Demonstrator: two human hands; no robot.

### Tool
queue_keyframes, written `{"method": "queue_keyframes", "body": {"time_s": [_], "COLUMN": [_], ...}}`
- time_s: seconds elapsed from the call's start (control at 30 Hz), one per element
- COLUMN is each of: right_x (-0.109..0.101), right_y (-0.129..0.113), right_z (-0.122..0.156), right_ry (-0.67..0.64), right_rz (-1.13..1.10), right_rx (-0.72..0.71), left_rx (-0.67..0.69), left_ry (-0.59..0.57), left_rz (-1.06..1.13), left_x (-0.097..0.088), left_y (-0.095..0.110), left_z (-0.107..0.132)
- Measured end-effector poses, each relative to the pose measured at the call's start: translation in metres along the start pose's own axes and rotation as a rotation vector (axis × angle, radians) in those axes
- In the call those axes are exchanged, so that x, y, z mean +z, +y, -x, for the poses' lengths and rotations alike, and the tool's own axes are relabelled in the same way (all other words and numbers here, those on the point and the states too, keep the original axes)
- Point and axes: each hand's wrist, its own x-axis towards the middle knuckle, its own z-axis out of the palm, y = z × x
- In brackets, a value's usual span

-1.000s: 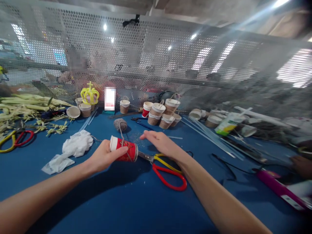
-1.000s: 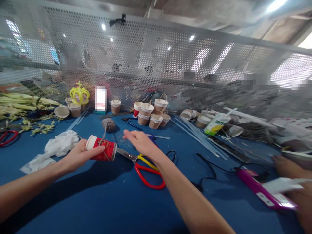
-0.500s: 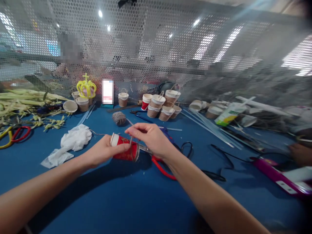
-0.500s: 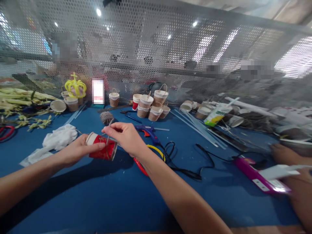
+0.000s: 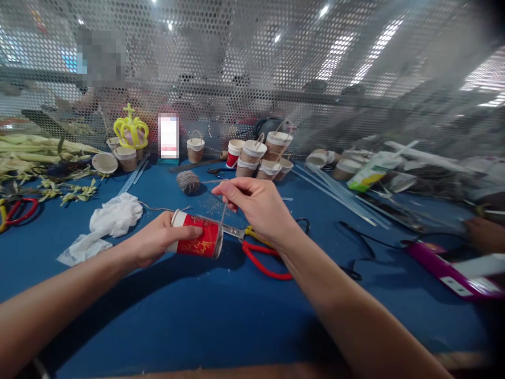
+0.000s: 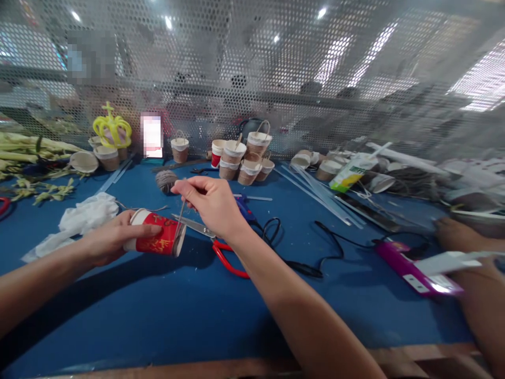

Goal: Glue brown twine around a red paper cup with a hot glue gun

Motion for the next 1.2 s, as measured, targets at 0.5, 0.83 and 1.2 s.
{"method": "queue_keyframes", "body": {"time_s": [0.5,0.83,1.2], "right_x": [0.002,0.002,0.004], "right_y": [0.007,0.01,0.009], "right_z": [-0.002,-0.004,-0.002], "right_ry": [0.052,0.002,-0.04], "right_rz": [0.123,0.122,0.141], "right_rx": [0.011,0.056,0.138], "left_rx": [0.098,0.143,0.264], "left_ry": [-0.032,-0.049,-0.057], "left_rz": [-0.087,-0.117,-0.137], "left_x": [0.004,0.0,0.004], "left_y": [-0.003,-0.004,-0.001], "left_z": [0.007,0.008,0.011]}}
